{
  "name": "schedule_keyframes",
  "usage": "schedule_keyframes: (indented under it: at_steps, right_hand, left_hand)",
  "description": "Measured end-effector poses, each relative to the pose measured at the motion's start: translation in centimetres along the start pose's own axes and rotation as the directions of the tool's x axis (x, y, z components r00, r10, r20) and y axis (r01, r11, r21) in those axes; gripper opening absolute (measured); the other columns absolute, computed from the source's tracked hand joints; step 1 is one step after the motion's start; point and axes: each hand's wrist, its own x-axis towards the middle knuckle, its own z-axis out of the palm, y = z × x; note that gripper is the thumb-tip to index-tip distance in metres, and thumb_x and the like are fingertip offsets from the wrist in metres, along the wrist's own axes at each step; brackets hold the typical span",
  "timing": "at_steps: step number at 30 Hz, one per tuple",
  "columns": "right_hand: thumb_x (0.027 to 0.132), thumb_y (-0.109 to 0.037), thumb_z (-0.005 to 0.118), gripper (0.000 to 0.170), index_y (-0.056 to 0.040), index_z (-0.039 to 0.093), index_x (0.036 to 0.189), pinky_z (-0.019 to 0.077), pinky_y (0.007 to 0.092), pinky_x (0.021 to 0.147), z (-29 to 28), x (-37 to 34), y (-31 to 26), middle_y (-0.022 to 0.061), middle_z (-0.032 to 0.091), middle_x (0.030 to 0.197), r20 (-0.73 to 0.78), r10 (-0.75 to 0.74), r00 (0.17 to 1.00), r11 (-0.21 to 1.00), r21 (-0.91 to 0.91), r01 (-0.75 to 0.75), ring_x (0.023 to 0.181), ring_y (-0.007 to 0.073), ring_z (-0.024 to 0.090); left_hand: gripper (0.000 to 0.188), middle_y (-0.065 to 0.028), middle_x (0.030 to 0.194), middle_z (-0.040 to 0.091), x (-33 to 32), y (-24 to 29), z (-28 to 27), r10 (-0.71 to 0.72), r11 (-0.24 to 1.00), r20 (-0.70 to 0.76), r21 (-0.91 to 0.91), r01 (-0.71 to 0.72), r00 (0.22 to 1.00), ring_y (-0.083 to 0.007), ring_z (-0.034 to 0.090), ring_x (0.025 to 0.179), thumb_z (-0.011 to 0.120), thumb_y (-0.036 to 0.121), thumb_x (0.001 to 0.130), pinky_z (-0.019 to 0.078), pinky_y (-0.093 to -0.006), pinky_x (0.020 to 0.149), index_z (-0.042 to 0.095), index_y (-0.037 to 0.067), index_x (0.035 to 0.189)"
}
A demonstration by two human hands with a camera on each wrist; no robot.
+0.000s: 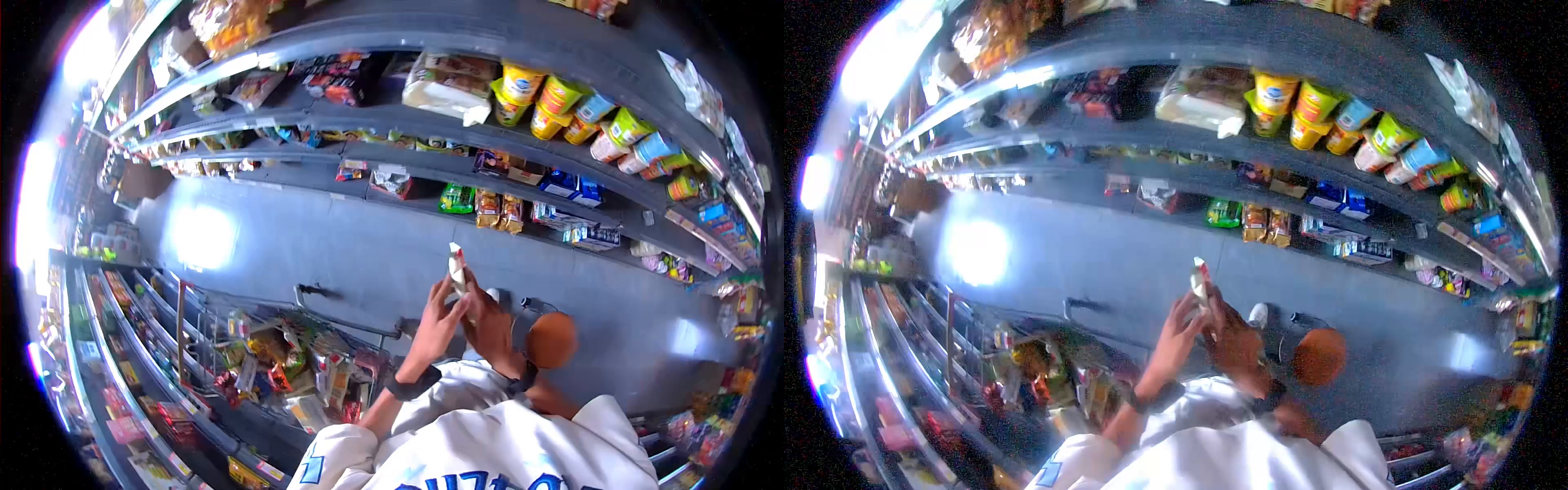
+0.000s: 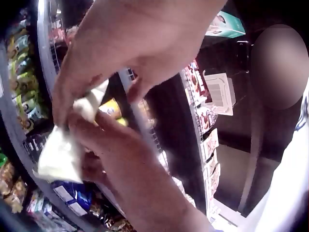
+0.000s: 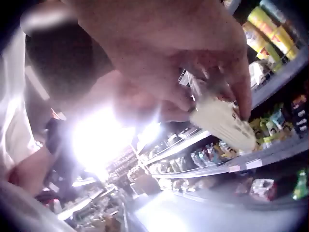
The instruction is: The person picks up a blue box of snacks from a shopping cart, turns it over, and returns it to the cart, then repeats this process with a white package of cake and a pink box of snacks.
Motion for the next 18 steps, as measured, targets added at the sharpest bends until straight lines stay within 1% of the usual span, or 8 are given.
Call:
schedule_keyframes:
  at_steps: [1,5,9,10,13,14,17,18]
  right_hand:
    - [0.078,-0.017,0.065,0.067,-0.0075,0.034,0.136,0.0465,0.0423,0.082,-0.4,-0.2,0.3,0.0242,0.054,0.116,-0.056,-0.162,0.985,0.986,0.014,0.163,0.099,0.0355,0.055]
    - [0.073,-0.004,0.062,0.067,-0.0065,0.037,0.135,0.0404,0.0415,0.092,-4.7,1.2,2.5,0.0197,0.045,0.132,-0.028,-0.291,0.956,0.955,0.044,0.292,0.107,0.0362,0.048]
    - [0.071,-0.007,0.068,0.057,-0.0073,0.050,0.125,0.0414,0.0356,0.090,-7.7,3.1,6.4,0.0170,0.048,0.129,-0.219,-0.037,0.975,0.939,0.326,0.109,0.105,0.0272,0.051]
    - [0.079,-0.018,0.064,0.040,-0.0041,0.054,0.116,0.0439,0.0382,0.082,-8.8,3.3,7.1,0.0191,0.058,0.108,-0.151,0.044,0.988,0.889,0.457,0.030,0.097,0.0322,0.055]
    - [0.082,-0.021,0.062,0.031,-0.0003,0.056,0.104,0.0462,0.0376,0.068,-11.4,3.5,11.1,0.0188,0.058,0.078,0.214,0.003,0.977,0.891,0.442,-0.100,0.074,0.0330,0.058]
    - [0.083,-0.022,0.061,0.027,0.0019,0.056,0.095,0.0450,0.0387,0.061,-11.3,3.4,12.1,0.0191,0.054,0.065,0.086,-0.060,0.995,0.893,0.450,0.015,0.059,0.0354,0.055]
    - [0.083,-0.021,0.062,0.026,0.0022,0.056,0.093,0.0443,0.0387,0.061,-12.2,3.4,12.9,0.0199,0.057,0.074,-0.154,0.048,0.987,0.912,0.410,0.020,0.062,0.0358,0.055]
    - [0.081,-0.018,0.063,0.027,0.0009,0.056,0.098,0.0462,0.0396,0.068,-12.7,3.6,12.7,0.0202,0.059,0.084,-0.196,0.064,0.979,0.947,0.322,0.002,0.075,0.0349,0.056]
  left_hand:
    - [0.043,-0.0116,0.122,0.053,0.2,0.5,1.0,-0.011,0.998,-0.067,0.063,0.015,0.998,-0.0178,0.052,0.109,0.052,0.017,0.092,0.0428,-0.0286,0.089,0.040,-0.001,0.130]
    - [0.037,-0.0051,0.109,0.058,3.6,-1.1,2.7,0.109,0.988,-0.120,-0.100,-0.121,0.987,-0.0118,0.054,0.095,0.055,0.016,0.091,0.0434,-0.0245,0.080,0.048,-0.003,0.121]
    - [0.027,-0.0057,0.104,0.060,5.4,-0.4,6.3,0.099,0.980,-0.087,-0.166,-0.112,0.991,-0.0103,0.055,0.092,0.052,0.010,0.091,0.0435,-0.0241,0.078,0.053,-0.005,0.114]
    - [0.027,-0.0069,0.105,0.060,5.5,0.4,7.5,0.069,0.962,-0.051,-0.262,-0.080,0.996,-0.0112,0.055,0.093,0.053,0.009,0.091,0.0435,-0.0246,0.080,0.053,-0.006,0.114]
    - [0.030,-0.0076,0.105,0.060,6.4,0.8,10.4,0.100,0.979,0.013,-0.180,-0.096,0.995,-0.0120,0.055,0.093,0.055,0.008,0.090,0.0436,-0.0242,0.080,0.051,-0.006,0.115]
    - [0.034,-0.0088,0.106,0.060,6.7,0.9,11.4,0.108,0.976,0.019,-0.192,-0.103,0.994,-0.0127,0.055,0.094,0.057,0.008,0.088,0.0437,-0.0249,0.081,0.050,-0.007,0.118]
    - [0.037,-0.0095,0.106,0.060,7.5,1.3,14.1,0.197,0.980,-0.069,0.000,-0.198,0.978,-0.0132,0.056,0.094,0.059,0.009,0.087,0.0441,-0.0267,0.081,0.049,-0.006,0.119]
    - [0.040,-0.0099,0.106,0.060,7.7,1.8,14.9,0.188,0.982,-0.053,0.015,-0.187,0.981,-0.0136,0.056,0.093,0.060,0.011,0.087,0.0448,-0.0269,0.081,0.048,-0.006,0.121]
